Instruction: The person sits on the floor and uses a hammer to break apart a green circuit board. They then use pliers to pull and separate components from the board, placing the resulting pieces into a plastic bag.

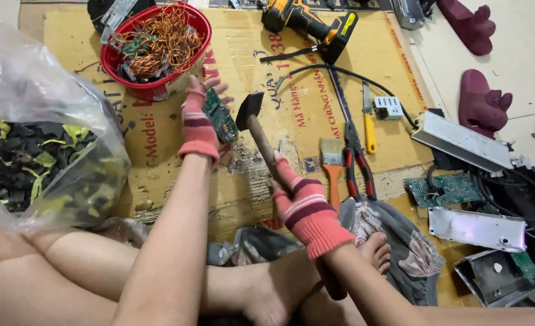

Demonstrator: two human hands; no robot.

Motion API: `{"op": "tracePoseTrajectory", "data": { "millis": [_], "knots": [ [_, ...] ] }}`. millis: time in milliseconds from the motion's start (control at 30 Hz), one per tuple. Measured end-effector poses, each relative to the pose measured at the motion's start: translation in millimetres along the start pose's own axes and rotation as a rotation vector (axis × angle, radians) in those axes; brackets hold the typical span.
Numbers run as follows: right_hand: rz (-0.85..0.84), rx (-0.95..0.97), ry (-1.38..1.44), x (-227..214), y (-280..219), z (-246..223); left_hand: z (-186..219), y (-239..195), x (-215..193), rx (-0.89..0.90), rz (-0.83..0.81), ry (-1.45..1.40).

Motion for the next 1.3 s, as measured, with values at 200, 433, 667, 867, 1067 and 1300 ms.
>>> {"op": "tracePoseTrajectory", "data": {
  "millis": [200, 433, 667, 867, 1067, 1300],
  "knots": [
    [0.052, 0.007, 0.051, -1.0, -3.2, 19.5, -5.6, 15.2, -16.4, 0.215, 0.188, -0.175],
    [0.179, -0.050, -0.312, -4.6, -6.6, 9.7, -4.0, 28.5, -34.1, 0.178, 0.314, 0.206],
    [0.154, -0.100, -0.224, 1.9, 26.2, 12.9, 54.6, -39.1, -14.0, 0.361, 0.370, 0.077],
    [0.105, -0.181, -0.053, 3.7, 7.9, -20.9, 52.7, -31.8, -33.7, 0.443, 0.491, 0.111],
    [0.029, -0.027, 0.347, 11.9, 18.4, -5.9, 55.3, -54.0, -24.6, 0.433, 0.554, -0.022],
    [-0.052, 0.158, 0.818, 31.4, 41.6, 23.6, 51.1, -51.9, -29.0, 0.421, 0.612, -0.077]
  ]
}}
Point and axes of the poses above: each hand's wrist, its own y-axis towards the middle knuckle, its own x-axis out of the palm, z = x × y, the point moved 10 cm from there along y, towards the middle knuckle, and after that the axes turned 8 degrees about x, right-handed, at the moved point
